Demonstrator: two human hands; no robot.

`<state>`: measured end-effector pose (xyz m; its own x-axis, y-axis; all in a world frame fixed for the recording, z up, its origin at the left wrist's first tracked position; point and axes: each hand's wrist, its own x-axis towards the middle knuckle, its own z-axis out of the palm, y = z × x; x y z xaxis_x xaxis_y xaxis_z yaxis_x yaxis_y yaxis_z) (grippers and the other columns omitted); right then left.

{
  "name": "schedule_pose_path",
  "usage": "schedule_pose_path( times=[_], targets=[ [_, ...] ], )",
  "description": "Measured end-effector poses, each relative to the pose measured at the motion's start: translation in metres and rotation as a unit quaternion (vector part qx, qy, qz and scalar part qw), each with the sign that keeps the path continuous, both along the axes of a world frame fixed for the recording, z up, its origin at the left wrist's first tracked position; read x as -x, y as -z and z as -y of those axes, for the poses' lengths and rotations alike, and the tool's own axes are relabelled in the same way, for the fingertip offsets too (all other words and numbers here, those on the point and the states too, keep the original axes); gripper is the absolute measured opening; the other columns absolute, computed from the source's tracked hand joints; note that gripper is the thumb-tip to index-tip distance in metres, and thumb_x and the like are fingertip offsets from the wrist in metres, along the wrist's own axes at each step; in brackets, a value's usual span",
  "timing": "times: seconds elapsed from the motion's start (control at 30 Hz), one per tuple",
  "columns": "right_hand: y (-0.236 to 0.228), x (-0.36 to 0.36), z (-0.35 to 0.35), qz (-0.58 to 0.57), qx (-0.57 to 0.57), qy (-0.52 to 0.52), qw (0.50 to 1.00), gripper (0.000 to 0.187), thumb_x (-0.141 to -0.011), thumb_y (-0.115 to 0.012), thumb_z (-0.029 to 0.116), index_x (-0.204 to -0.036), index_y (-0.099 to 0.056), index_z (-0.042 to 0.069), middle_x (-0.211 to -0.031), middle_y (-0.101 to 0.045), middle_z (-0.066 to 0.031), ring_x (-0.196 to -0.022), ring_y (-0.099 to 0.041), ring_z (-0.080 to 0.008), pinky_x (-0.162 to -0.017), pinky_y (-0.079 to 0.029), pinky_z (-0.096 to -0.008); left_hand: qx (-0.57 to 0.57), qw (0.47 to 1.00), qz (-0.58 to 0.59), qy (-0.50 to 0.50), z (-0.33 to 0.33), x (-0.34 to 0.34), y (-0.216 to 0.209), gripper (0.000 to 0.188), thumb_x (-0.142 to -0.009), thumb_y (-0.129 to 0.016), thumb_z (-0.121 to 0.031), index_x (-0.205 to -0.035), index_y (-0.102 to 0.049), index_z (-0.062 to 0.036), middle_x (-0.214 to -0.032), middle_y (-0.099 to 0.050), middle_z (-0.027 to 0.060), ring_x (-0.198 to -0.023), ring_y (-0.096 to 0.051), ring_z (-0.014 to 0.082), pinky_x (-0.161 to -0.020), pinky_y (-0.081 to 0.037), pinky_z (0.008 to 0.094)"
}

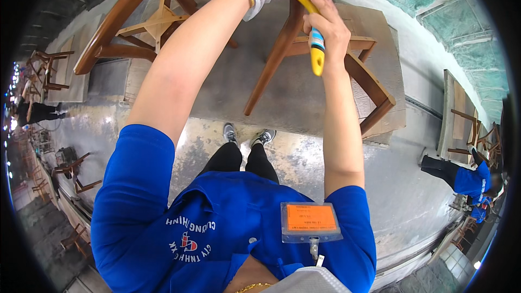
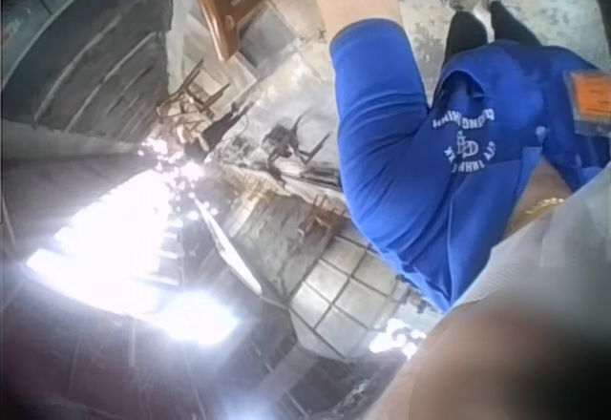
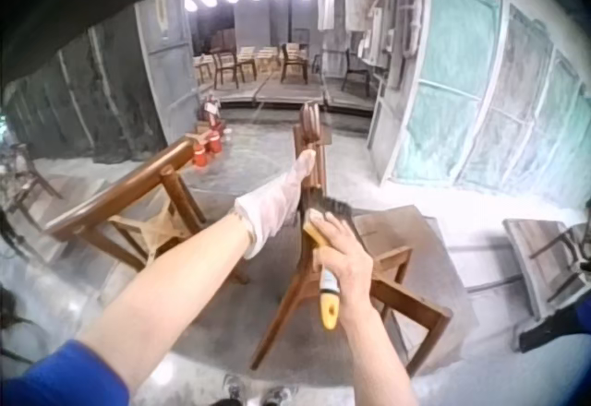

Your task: The person applies a finish to a wooden chair using a paintbrush. They systematically coat the legs, seat frame, and backrest, rotating the chair to reach all sides. The chair remains on a cardboard sheet on the floor.

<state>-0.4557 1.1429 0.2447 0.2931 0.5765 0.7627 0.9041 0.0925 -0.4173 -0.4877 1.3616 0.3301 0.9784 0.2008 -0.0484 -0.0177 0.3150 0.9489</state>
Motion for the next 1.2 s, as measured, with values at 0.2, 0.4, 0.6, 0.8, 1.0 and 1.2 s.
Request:
schedule_pose_path(
  times=[0.2,0.4,0.6,0.8,1.0,1.2],
  targets=[
    [0.053,0.104,0.026,0.106,0.312,0.057,0.942,0.022,-0.075,-0.077,0.012,-0.097,-0.079,0.017,-0.137,-0.075,-0.0004,-0.136,-0.066,-0.0258,-0.112,-0.056,-0.0359,-0.013,1.000,0.011,0.016,-0.008,-0.002,-0.016,0.078,-0.085,-0.065,-0.089,-0.109,-0.066,-0.0142,-0.091,-0.067,0.0028,-0.090,-0.067,0.0180,-0.086,-0.054,0.0352],
    [0.008,0.070,0.005,-0.074,0.120,-0.014,0.990,0.004,-0.080,-0.069,0.011,-0.078,-0.065,0.012,-0.136,-0.076,-0.0042,-0.132,-0.068,-0.0308,-0.112,-0.054,-0.0407,-0.010,0.999,0.040,0.033,-0.010,-0.003,-0.010,0.074,-0.085,-0.069,-0.086,-0.110,-0.066,-0.0159,-0.093,-0.066,0.0015,-0.090,-0.065,0.0170,-0.085,-0.053,0.0358],
    [0.101,0.113,0.009,-0.042,0.133,0.144,0.980,0.007,-0.083,-0.070,0.014,-0.089,-0.069,0.013,-0.151,-0.067,-0.0057,-0.139,-0.063,-0.0316,-0.111,-0.054,-0.0433,-0.030,0.998,0.058,0.023,-0.010,-0.005,0.011,0.059,-0.089,-0.079,-0.070,-0.120,-0.074,-0.0191,-0.103,-0.069,-0.0018,-0.099,-0.063,0.0147,-0.091,-0.048,0.0340],
    [0.228,0.237,0.049,-0.022,0.459,-0.081,0.884,0.012,-0.079,-0.076,0.010,-0.083,-0.070,0.020,-0.152,-0.065,0.0037,-0.146,-0.056,-0.0232,-0.124,-0.046,-0.0399,-0.017,0.996,0.078,0.043,-0.012,-0.013,0.033,0.050,-0.101,-0.075,-0.049,-0.132,-0.074,-0.0105,-0.126,-0.074,0.0015,-0.117,-0.064,0.0167,-0.107,-0.044,0.0346],
    [0.129,0.143,0.013,-0.220,0.157,0.032,0.962,0.016,-0.073,-0.072,-0.004,-0.077,-0.064,0.008,-0.129,-0.078,-0.0110,-0.125,-0.072,-0.0353,-0.106,-0.058,-0.0411,-0.008,0.984,0.147,0.096,-0.006,-0.006,0.035,0.041,-0.103,-0.073,-0.032,-0.129,-0.076,-0.0008,-0.130,-0.076,0.0059,-0.127,-0.064,0.0186,-0.118,-0.038,0.0333],
    [0.168,0.189,0.023,0.027,0.251,0.123,0.960,0.007,-0.080,-0.070,0.012,-0.078,-0.064,0.015,-0.148,-0.068,0.0012,-0.147,-0.056,-0.0281,-0.122,-0.047,-0.0423,0.001,0.990,0.114,0.082,0.000,-0.003,0.030,0.035,-0.100,-0.075,-0.026,-0.124,-0.078,0.0001,-0.124,-0.078,0.0073,-0.124,-0.065,0.0183,-0.113,-0.042,0.0324]
  ],
)
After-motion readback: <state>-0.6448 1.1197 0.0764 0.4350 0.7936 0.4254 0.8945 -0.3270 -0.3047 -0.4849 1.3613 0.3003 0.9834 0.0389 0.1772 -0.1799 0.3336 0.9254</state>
